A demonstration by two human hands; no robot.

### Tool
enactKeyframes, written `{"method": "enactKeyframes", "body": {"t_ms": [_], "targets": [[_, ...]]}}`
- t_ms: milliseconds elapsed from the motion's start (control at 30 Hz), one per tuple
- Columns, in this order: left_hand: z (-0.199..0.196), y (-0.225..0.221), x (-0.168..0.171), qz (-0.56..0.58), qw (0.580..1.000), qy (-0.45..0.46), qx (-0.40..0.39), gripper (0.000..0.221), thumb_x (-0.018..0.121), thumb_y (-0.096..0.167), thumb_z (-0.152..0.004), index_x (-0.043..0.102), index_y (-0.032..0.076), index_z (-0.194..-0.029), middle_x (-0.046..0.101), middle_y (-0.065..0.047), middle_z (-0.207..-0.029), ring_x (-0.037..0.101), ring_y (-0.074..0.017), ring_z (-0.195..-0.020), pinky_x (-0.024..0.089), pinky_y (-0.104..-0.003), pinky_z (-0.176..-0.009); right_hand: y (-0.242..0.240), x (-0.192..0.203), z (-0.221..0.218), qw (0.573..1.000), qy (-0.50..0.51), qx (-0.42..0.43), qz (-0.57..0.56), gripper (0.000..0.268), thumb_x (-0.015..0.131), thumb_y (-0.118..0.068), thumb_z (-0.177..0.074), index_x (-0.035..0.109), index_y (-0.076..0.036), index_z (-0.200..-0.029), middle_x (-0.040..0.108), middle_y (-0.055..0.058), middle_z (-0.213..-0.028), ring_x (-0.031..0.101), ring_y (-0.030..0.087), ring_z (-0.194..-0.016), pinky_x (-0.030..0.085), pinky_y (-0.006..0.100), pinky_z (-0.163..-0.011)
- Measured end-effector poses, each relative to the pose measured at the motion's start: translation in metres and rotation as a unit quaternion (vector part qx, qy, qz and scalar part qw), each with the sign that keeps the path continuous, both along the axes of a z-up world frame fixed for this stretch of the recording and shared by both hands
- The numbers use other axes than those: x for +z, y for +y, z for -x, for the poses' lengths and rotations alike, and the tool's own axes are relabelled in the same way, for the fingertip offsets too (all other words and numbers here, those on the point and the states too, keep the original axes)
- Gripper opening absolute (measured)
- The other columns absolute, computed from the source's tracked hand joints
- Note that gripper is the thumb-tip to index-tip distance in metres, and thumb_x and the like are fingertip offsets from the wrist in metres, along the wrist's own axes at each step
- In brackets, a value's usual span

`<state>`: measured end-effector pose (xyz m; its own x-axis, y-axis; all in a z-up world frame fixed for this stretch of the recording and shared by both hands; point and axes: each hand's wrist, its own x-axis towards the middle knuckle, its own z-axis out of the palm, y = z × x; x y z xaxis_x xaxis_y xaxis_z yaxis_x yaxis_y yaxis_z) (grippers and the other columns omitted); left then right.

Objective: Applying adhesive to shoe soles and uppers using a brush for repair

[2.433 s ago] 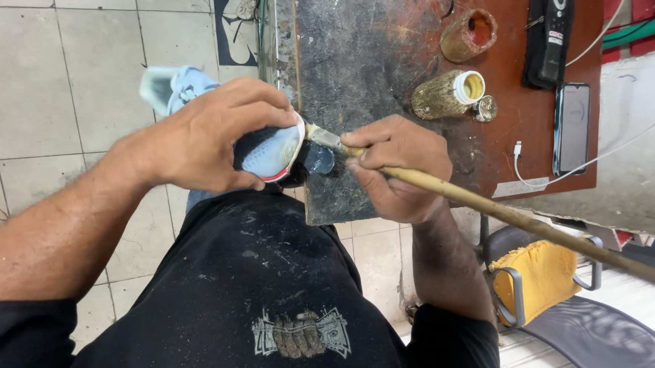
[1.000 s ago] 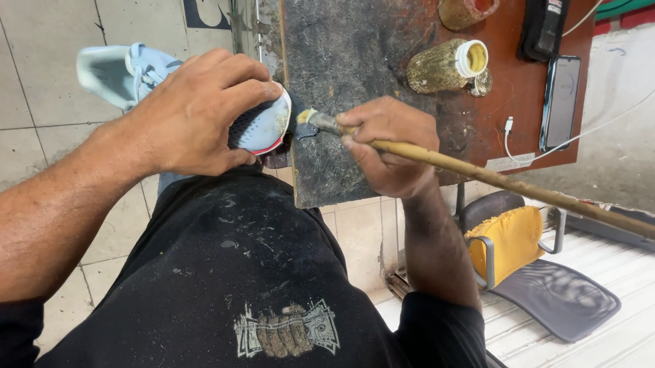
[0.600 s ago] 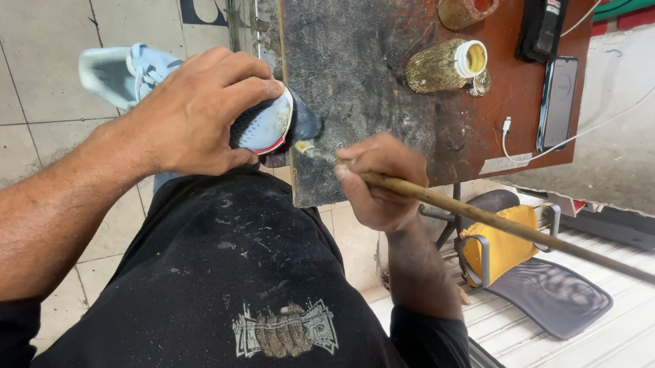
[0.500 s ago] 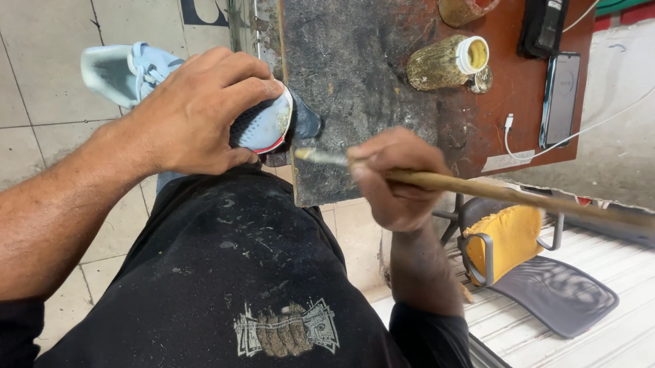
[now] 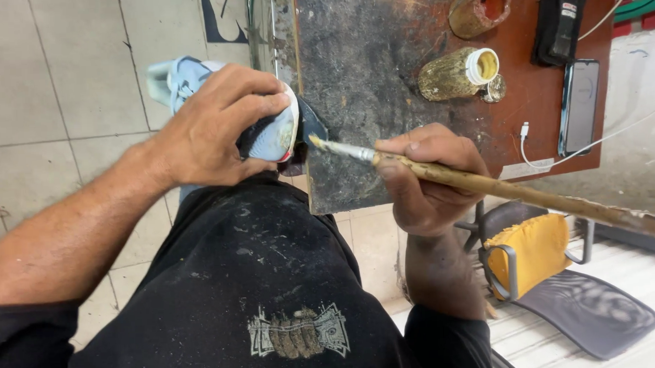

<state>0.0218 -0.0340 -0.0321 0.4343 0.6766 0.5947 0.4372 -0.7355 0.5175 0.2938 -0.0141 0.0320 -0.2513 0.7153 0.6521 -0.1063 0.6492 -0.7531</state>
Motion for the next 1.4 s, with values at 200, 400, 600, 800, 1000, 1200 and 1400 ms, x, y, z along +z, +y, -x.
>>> {"method": "enactKeyframes", "body": {"t_ms": [200,400,600,800,1000,1200,1400], "targets": [[-0.004,-0.012,0.006,-0.053,0.998,-0.007,0.029,0.055,0.079,0.029,-0.102,0.048,0.000,-0.136,0.053,-0.023,-0.130,0.059,-0.0407,-0.123,0.052,-0.055,-0.095,-0.014,-0.011,0.022,0.993,-0.050,-0.108,-0.022,0.024,0.078,0.001,-0.084,0.059,-0.008,-0.095,0.073,0.018,-0.082,0.076,0.028,-0.073,0.062,0.032,-0.065],[-0.002,-0.018,0.001,-0.098,0.994,0.014,0.046,0.054,0.080,0.014,-0.104,0.046,0.003,-0.144,0.051,-0.025,-0.135,0.056,-0.0452,-0.130,0.052,-0.060,-0.098,-0.022,-0.020,0.028,0.987,-0.059,-0.150,-0.005,0.024,0.078,-0.003,-0.087,0.057,-0.009,-0.094,0.069,0.015,-0.079,0.077,0.031,-0.077,0.063,0.036,-0.069],[-0.002,-0.019,0.001,-0.110,0.993,0.004,0.045,0.045,0.075,0.010,-0.105,0.048,0.001,-0.140,0.054,-0.026,-0.133,0.058,-0.0465,-0.128,0.052,-0.061,-0.095,-0.017,-0.035,0.037,0.990,0.055,-0.132,-0.006,0.023,0.078,-0.001,-0.087,0.059,-0.010,-0.098,0.068,0.014,-0.083,0.075,0.029,-0.078,0.064,0.033,-0.067],[-0.002,-0.022,0.003,-0.060,0.996,-0.012,0.061,0.049,0.077,0.023,-0.104,0.049,-0.003,-0.135,0.052,-0.024,-0.131,0.059,-0.0454,-0.126,0.052,-0.057,-0.097,-0.022,-0.040,0.032,0.992,0.127,-0.021,0.017,0.014,0.068,0.002,-0.095,0.061,-0.008,-0.103,0.071,0.018,-0.095,0.072,0.023,-0.078,0.064,0.025,-0.061],[0.000,-0.022,0.009,-0.032,0.997,-0.009,0.064,0.049,0.074,0.030,-0.104,0.050,-0.001,-0.133,0.054,-0.023,-0.130,0.060,-0.0428,-0.121,0.049,-0.056,-0.092,-0.019,-0.043,0.028,0.992,0.112,0.021,-0.043,0.015,0.069,0.003,-0.090,0.065,-0.009,-0.100,0.073,0.011,-0.098,0.074,0.020,-0.087,0.062,0.023,-0.069],[0.002,-0.022,0.013,-0.017,0.998,0.004,0.067,0.052,0.083,0.026,-0.100,0.052,-0.001,-0.132,0.056,-0.022,-0.128,0.060,-0.0415,-0.117,0.048,-0.056,-0.089,-0.014,-0.036,0.024,0.995,0.075,0.035,-0.049,0.015,0.067,0.002,-0.090,0.065,-0.011,-0.097,0.073,0.010,-0.097,0.069,0.017,-0.077,0.056,0.025,-0.061],[0.011,-0.022,0.008,0.042,0.999,-0.009,0.029,0.072,0.094,0.025,-0.081,0.052,-0.002,-0.132,0.058,-0.021,-0.125,0.059,-0.0346,-0.110,0.052,-0.050,-0.089,-0.010,-0.025,0.019,0.994,0.038,0.100,-0.029,0.010,0.068,-0.003,-0.094,0.066,-0.012,-0.097,0.075,0.008,-0.098,0.069,0.015,-0.073,0.053,0.026,-0.057]]}}
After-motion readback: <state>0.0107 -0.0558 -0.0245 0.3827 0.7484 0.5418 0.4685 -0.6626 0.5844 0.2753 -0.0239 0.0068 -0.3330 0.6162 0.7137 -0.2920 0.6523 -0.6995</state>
